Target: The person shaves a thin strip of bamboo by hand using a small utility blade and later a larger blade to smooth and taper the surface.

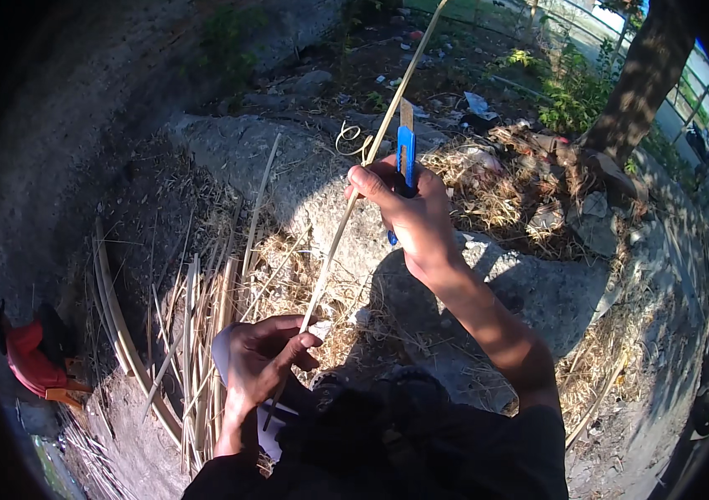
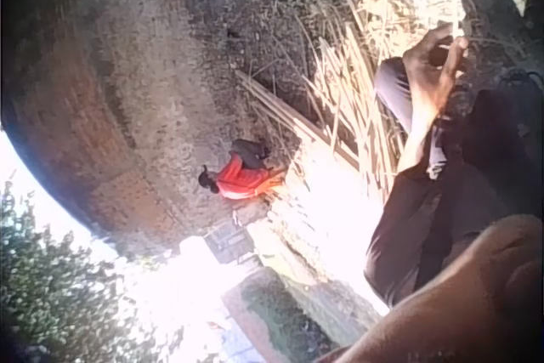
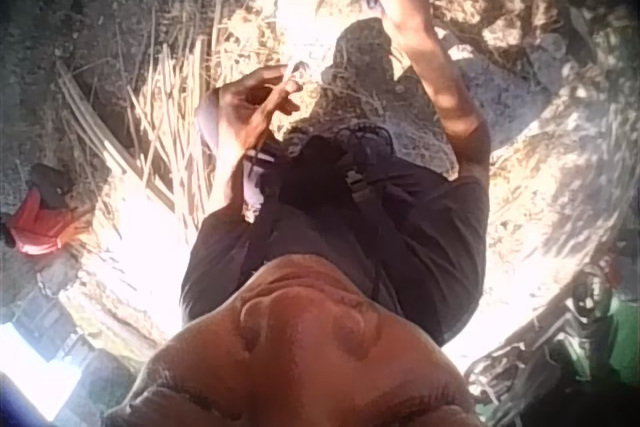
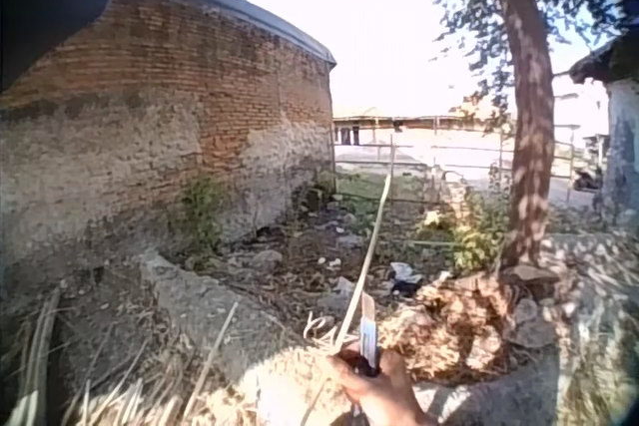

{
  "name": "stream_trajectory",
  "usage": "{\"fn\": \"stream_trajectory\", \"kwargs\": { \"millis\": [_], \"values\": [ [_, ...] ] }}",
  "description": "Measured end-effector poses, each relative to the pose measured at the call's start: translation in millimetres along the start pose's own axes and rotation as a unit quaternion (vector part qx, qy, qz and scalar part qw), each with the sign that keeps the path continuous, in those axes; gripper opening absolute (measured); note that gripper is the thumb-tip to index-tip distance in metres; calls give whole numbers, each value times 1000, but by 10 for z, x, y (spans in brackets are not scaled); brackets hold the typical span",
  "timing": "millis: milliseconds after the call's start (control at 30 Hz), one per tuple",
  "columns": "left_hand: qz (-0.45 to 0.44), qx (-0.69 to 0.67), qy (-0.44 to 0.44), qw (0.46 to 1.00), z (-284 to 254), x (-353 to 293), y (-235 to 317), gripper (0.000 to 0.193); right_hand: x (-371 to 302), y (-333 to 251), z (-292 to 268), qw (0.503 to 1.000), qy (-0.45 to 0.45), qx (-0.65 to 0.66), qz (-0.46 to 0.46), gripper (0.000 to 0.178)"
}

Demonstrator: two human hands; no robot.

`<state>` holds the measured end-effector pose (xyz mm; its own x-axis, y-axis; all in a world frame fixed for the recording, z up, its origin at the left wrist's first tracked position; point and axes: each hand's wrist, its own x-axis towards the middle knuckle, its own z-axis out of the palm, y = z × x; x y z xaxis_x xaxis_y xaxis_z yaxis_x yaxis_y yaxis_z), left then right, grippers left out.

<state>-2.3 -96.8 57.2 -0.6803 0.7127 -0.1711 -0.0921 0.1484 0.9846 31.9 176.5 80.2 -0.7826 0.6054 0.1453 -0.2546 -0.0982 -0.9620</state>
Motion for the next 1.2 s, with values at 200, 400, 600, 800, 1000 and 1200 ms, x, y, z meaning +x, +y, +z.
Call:
{"fn": "stream_trajectory", "kwargs": {
  "millis": [200,400,600,800,1000,1200],
  "values": [
    [0,-16,-7,1000,-50,29,-33,24,-1,-57,-39,999,-20,-42,-22,24],
    [-2,-16,-32,999,-107,59,-69,22,-31,-110,-13,997,-47,-55,-35,23],
    [7,66,16,998,-178,30,7,30,-136,-43,79,998,-61,-26,13,19],
    [77,176,65,979,-118,-9,108,29,-309,54,279,994,-110,8,-3,17],
    [-2,78,39,996,-45,-47,32,26,-384,60,269,988,-132,-72,33,24],
    [-31,15,10,999,-50,-48,-201,40,-610,205,-113,951,-149,-270,-18,28]
  ]
}}
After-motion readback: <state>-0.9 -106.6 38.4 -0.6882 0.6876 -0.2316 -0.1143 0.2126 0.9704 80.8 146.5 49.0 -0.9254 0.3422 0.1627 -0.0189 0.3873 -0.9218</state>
